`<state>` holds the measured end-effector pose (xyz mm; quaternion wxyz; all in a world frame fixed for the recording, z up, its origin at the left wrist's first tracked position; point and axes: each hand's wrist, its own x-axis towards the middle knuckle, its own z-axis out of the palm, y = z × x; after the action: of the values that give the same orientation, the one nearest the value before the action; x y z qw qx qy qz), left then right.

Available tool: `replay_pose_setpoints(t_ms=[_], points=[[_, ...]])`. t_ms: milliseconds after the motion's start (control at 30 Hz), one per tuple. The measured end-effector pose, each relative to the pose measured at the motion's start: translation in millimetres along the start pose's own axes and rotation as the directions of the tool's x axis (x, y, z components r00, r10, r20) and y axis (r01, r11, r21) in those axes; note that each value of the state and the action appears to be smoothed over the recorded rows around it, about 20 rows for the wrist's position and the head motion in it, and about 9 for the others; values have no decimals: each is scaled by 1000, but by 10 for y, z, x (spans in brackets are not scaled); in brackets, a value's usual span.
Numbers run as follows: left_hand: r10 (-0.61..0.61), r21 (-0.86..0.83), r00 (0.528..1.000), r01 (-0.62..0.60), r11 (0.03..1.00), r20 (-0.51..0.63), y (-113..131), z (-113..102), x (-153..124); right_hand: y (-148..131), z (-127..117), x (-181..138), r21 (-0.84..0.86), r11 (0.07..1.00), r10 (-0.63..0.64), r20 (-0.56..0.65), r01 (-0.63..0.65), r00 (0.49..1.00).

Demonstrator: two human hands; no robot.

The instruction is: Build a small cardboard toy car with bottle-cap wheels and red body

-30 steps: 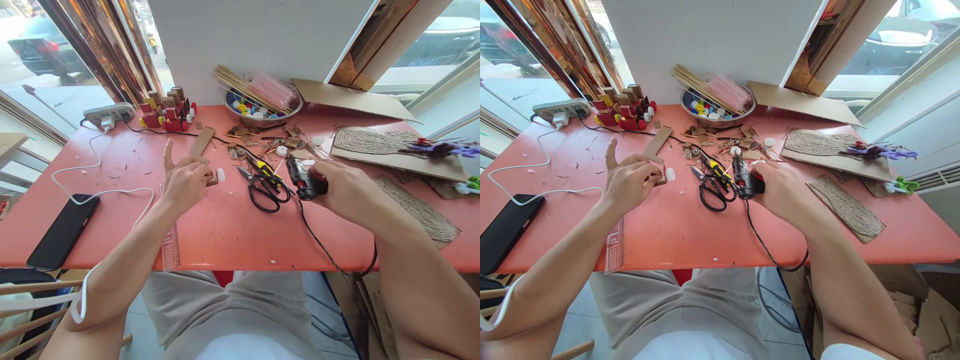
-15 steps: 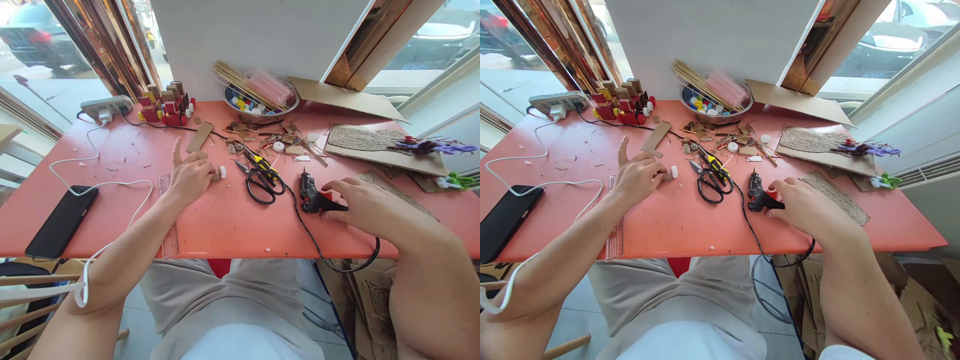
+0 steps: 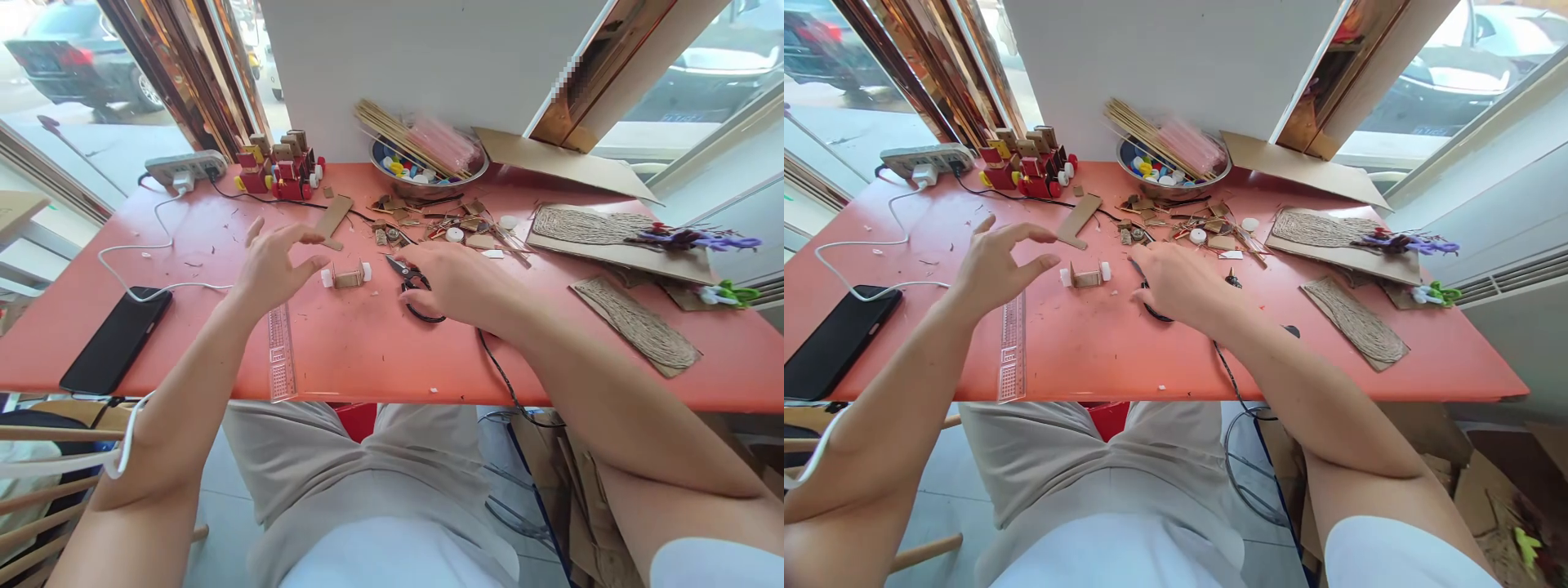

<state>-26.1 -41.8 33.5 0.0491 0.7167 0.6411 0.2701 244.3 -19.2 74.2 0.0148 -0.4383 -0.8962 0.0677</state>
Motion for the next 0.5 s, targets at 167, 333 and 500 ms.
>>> replay_pose_setpoints(t_ms=[167, 333, 500], points=[[-69, -102, 991, 81, 992, 116, -274, 56, -145, 22, 221, 299, 62, 998, -32, -12, 32, 999], [-45, -90, 986, 61, 994, 163, -207, 213, -164, -55, 365, 408, 111, 992, -61, -56, 67, 997], [-45, -20, 985, 49, 999, 168, -128, 261, -136, -133, 392, 480, 171, 983, -62, -66, 72, 996]])
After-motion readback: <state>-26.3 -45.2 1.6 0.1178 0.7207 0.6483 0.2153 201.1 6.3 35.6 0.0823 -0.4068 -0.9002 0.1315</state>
